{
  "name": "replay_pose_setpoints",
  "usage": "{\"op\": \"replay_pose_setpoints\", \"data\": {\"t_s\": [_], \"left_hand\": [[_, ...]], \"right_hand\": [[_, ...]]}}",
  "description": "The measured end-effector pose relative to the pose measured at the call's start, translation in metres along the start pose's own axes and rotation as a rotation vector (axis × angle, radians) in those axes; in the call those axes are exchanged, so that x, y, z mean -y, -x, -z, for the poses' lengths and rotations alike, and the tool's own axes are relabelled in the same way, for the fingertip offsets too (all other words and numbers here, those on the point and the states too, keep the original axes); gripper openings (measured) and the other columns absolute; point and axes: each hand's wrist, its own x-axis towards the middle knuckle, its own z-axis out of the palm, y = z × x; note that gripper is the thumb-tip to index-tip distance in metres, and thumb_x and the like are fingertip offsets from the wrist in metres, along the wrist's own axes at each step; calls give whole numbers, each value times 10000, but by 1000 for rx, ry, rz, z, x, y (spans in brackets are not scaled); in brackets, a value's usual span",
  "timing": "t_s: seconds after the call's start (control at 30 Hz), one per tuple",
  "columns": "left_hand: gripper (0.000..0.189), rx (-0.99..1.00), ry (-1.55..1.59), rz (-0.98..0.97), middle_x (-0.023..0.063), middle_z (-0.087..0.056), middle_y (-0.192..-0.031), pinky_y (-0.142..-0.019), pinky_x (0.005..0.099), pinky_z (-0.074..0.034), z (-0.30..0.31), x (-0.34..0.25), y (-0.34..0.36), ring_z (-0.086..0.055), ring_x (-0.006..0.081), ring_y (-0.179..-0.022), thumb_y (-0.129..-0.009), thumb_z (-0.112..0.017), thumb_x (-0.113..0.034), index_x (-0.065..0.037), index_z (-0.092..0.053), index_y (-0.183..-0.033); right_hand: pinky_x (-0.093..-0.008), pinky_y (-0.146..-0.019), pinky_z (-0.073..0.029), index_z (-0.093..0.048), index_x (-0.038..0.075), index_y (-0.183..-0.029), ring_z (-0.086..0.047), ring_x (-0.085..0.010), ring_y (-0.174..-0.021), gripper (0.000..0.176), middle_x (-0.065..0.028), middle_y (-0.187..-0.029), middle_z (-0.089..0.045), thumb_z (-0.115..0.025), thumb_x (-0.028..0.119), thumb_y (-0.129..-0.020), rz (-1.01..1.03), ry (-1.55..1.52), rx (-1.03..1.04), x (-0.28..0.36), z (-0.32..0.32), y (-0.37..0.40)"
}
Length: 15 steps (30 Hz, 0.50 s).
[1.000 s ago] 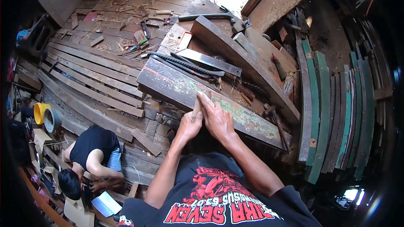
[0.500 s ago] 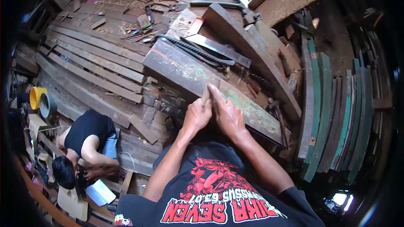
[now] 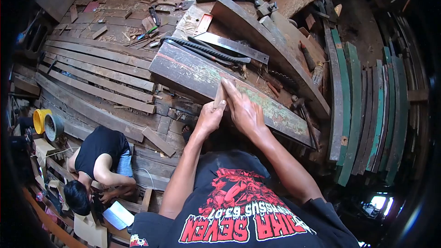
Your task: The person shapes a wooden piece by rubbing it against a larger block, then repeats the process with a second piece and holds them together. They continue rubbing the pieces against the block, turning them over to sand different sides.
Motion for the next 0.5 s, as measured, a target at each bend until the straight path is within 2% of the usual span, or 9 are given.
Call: {"op": "replay_pose_setpoints", "data": {"t_s": [0.07,0.1,0.2,0.23,0.33,0.37,0.47,0.5], "left_hand": [[416,-12,5,-18,-61,-513,-669,-528,306,-362,2,-7,2,-439,63,-588,-1094,-588,-385,-56,-660,-849],[404,-4,65,12,-65,-508,-665,-523,299,-354,2,-3,4,-433,58,-582,-1093,-590,-385,-71,-657,-846],[355,83,253,146,-85,-488,-654,-503,268,-323,5,-10,4,-405,43,-554,-1092,-592,-382,-142,-627,-833],[355,119,289,179,-84,-489,-655,-500,268,-328,6,-9,4,-405,47,-548,-1093,-589,-382,-146,-621,-830],[367,137,289,183,-81,-488,-657,-492,270,-333,8,-11,4,-395,55,-534,-1097,-577,-387,-148,-611,-820],[373,124,273,171,-80,-487,-656,-489,270,-333,9,-11,3,-390,56,-530,-1099,-572,-389,-148,-609,-816],[397,92,278,149,-81,-471,-641,-484,273,-331,5,-3,-2,-383,59,-524,-1104,-558,-402,-149,-605,-802],[423,70,249,161,-84,-456,-629,-486,277,-330,6,-13,2,-379,56,-525,-1104,-551,-429,-148,-602,-792]], "right_hand": [[-618,-773,-588,-344,321,-1654,-719,-507,-971,613,-207,-1337,-694,-505,218,-1071,-53,1,111,-3,-2,13],[-615,-820,-568,-388,328,-1633,-698,-528,-999,549,-308,-1224,-699,-474,291,-1092,-11,-70,13,-5,-7,11],[-614,-825,-568,-412,309,-1622,-700,-519,-1008,531,-309,-1212,-701,-471,292,-1094,-52,-132,35,8,4,-19],[-606,-805,-593,-373,275,-1642,-720,-483,-991,607,-166,-1363,-690,-527,221,-1058,-65,-32,41,11,3,-27],[-591,-820,-598,-379,274,-1638,-718,-466,-1014,612,-160,-1374,-684,-529,211,-1048,31,-42,-61,7,-3,-12],[-599,-822,-591,-385,278,-1636,-722,-469,-992,610,-171,-1376,-680,-526,205,-1048,-58,8,88,10,8,1],[-614,-810,-581,-396,289,-1631,-716,-502,-953,583,-212,-1320,-696,-510,221,-1063,4,-84,-84,3,-12,5],[-621,-816,-570,-414,287,-1620,-712,-507,-952,555,-254,-1256,-708,-502,245,-1074,-169,-67,113,18,8,-5]]}}
